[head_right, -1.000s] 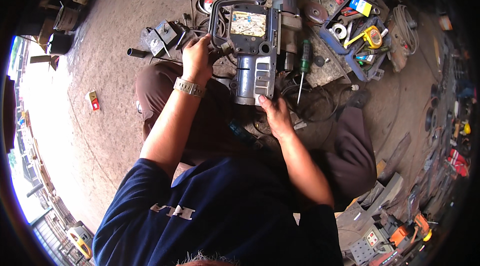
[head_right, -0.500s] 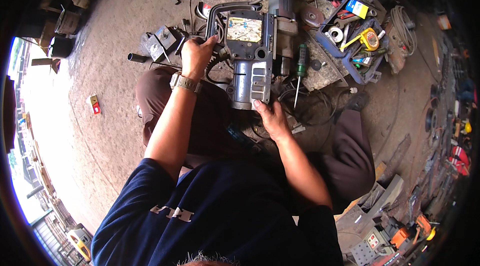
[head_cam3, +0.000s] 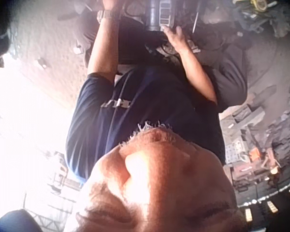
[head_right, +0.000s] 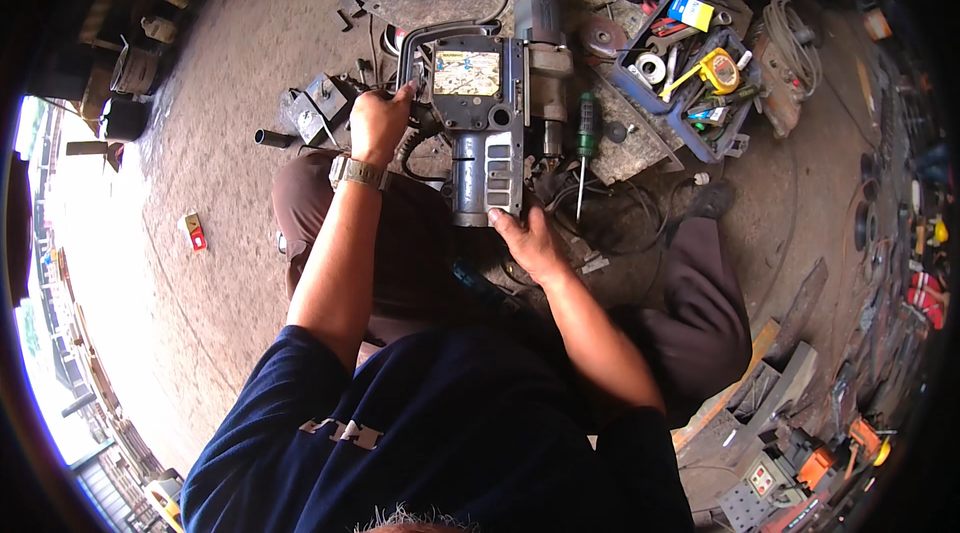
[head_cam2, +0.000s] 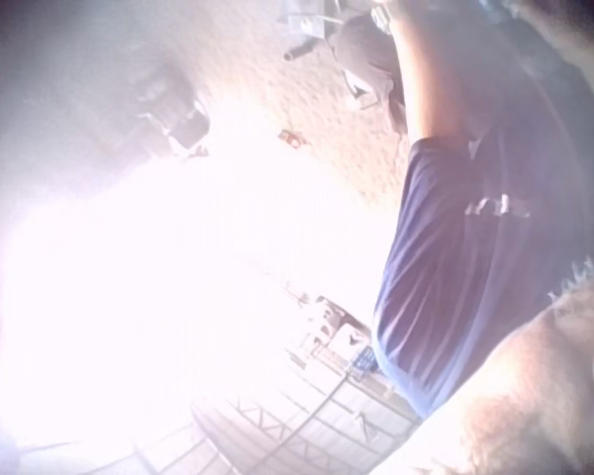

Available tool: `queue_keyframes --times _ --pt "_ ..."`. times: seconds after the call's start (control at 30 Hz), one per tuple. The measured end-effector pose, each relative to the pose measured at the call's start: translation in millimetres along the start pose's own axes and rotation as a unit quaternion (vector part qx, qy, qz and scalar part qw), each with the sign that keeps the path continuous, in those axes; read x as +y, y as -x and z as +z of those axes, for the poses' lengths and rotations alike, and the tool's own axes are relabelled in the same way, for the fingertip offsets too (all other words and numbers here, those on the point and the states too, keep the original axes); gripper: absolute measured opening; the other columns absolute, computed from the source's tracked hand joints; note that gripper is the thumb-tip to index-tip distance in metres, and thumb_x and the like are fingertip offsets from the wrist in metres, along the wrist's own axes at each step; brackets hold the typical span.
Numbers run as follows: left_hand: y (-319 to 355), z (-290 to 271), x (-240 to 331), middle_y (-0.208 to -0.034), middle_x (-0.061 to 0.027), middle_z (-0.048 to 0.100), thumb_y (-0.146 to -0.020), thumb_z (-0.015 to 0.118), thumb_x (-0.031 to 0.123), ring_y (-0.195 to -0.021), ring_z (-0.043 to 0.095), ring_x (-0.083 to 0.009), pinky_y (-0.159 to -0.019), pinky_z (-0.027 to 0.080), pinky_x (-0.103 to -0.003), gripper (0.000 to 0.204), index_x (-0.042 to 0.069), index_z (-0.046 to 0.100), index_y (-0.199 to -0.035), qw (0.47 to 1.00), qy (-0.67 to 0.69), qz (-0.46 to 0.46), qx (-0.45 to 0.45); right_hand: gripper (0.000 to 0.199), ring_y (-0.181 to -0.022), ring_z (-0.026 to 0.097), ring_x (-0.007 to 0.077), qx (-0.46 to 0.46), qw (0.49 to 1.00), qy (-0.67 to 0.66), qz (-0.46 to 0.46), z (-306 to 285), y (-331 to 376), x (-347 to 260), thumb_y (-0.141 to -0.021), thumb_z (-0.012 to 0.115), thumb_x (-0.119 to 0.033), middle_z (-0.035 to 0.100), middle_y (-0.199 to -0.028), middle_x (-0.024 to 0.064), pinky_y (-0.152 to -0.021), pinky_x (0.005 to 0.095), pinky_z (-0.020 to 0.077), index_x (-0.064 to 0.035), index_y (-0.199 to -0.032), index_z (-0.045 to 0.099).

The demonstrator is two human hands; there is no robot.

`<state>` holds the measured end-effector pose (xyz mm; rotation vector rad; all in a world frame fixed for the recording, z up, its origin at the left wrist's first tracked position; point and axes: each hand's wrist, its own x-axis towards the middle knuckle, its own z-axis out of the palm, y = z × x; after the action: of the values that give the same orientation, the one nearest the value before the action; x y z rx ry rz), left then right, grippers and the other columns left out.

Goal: The person disassembles a handheld power tool, removes the internal circuit board, and manipulates the wiring and components. They then reassemble the tool's housing.

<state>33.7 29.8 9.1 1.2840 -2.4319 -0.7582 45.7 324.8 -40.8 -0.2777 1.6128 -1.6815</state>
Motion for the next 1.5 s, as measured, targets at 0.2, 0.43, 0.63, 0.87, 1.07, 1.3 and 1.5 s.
queue_keyframes --times 0.2,0.43,0.63,0.87,1.07,1.3,1.5 --pt "2.4 -3.1 16.0 -0.082 -0.0322 0.070 -0.083 0.073 0.038 -0.084 0.072 -0.0456 -0.081 0.057 -0.047 0.047 -0.009 0.072 -0.082 0.997 0.073 -0.023 -0.021 0.041 -0.107 0.059 0.0152 0.032 0.999 -0.010 -0.018 1.7 -1.9 4.8 -0.095 0.072 -0.024 0.067 -0.117 0.0045 -0.096 0.0339 0.0480 -0.0031 -0.129 0.062" --pt "9.9 -0.2 9.2 -0.073 -0.0225 0.070 -0.082 0.075 0.030 -0.069 0.070 -0.0321 -0.070 0.055 -0.042 0.037 -0.007 0.070 -0.084 0.977 0.205 -0.058 -0.012 0.051 -0.103 0.056 0.0111 0.026 0.999 -0.017 -0.007 5.1 -1.1 7.2 -0.095 0.072 -0.035 0.063 -0.118 0.0010 -0.093 0.0318 0.0469 -0.0025 -0.133 0.059" --pt "0.8 24.1 0.4 -0.090 -0.0096 0.068 -0.099 0.067 0.027 -0.071 0.060 -0.0145 -0.064 0.051 -0.031 0.037 -0.006 0.060 -0.114 0.823 0.501 -0.247 0.099 0.053 -0.100 0.055 0.0122 0.000 1.000 0.002 -0.030 -0.1 -2.5 -3.0 -0.095 0.069 -0.038 0.062 -0.115 0.0014 -0.089 0.0313 0.0471 -0.0035 -0.133 0.057" --pt "-21.8 21.2 -8.2 -0.084 -0.0122 0.068 -0.104 0.056 0.015 -0.069 0.068 -0.0256 -0.065 0.061 -0.041 0.017 -0.002 0.061 -0.105 0.561 0.745 -0.315 -0.175 0.053 -0.091 0.052 0.0085 -0.004 1.000 -0.024 -0.007 -0.4 -1.9 -3.5 -0.093 0.072 -0.040 0.059 -0.107 -0.0017 -0.079 0.0280 0.0467 -0.0062 -0.131 0.056" --pt "-41.8 34.6 -17.2 -0.083 -0.0145 0.070 -0.110 0.045 0.024 -0.069 0.069 -0.0270 -0.066 0.061 -0.041 0.031 -0.001 0.062 -0.106 0.544 0.742 -0.305 -0.246 0.054 -0.093 0.053 0.0087 -0.003 1.000 -0.017 -0.003 1.1 -2.4 -7.0 -0.093 0.073 -0.040 0.061 -0.110 -0.0012 -0.081 0.0279 0.0470 -0.0050 -0.131 0.057" --pt "-31.2 25.3 -2.4 -0.079 -0.0108 0.068 -0.111 0.042 0.024 -0.065 0.067 -0.0248 -0.062 0.061 -0.040 0.032 0.000 0.062 -0.107 0.635 0.691 -0.279 -0.204 0.056 -0.097 0.056 0.0109 -0.006 1.000 0.000 -0.002 -0.3 -1.6 -7.0 -0.093 0.072 -0.041 0.062 -0.114 0.0004 -0.086 0.0299 0.0482 -0.0042 -0.133 0.057" --pt "-34.0 32.4 -13.5 -0.083 -0.0094 0.069 -0.109 0.035 0.014 -0.068 0.068 -0.0222 -0.065 0.061 -0.038 0.031 0.002 0.063 -0.109 0.623 0.698 -0.274 -0.222 0.057 -0.107 0.057 0.0140 -0.009 1.000 -0.004 -0.013 -0.8 -2.7 -5.8 -0.093 0.072 -0.041 0.063 -0.120 0.0029 -0.095 0.0329 0.0473 -0.0031 -0.133 0.058"
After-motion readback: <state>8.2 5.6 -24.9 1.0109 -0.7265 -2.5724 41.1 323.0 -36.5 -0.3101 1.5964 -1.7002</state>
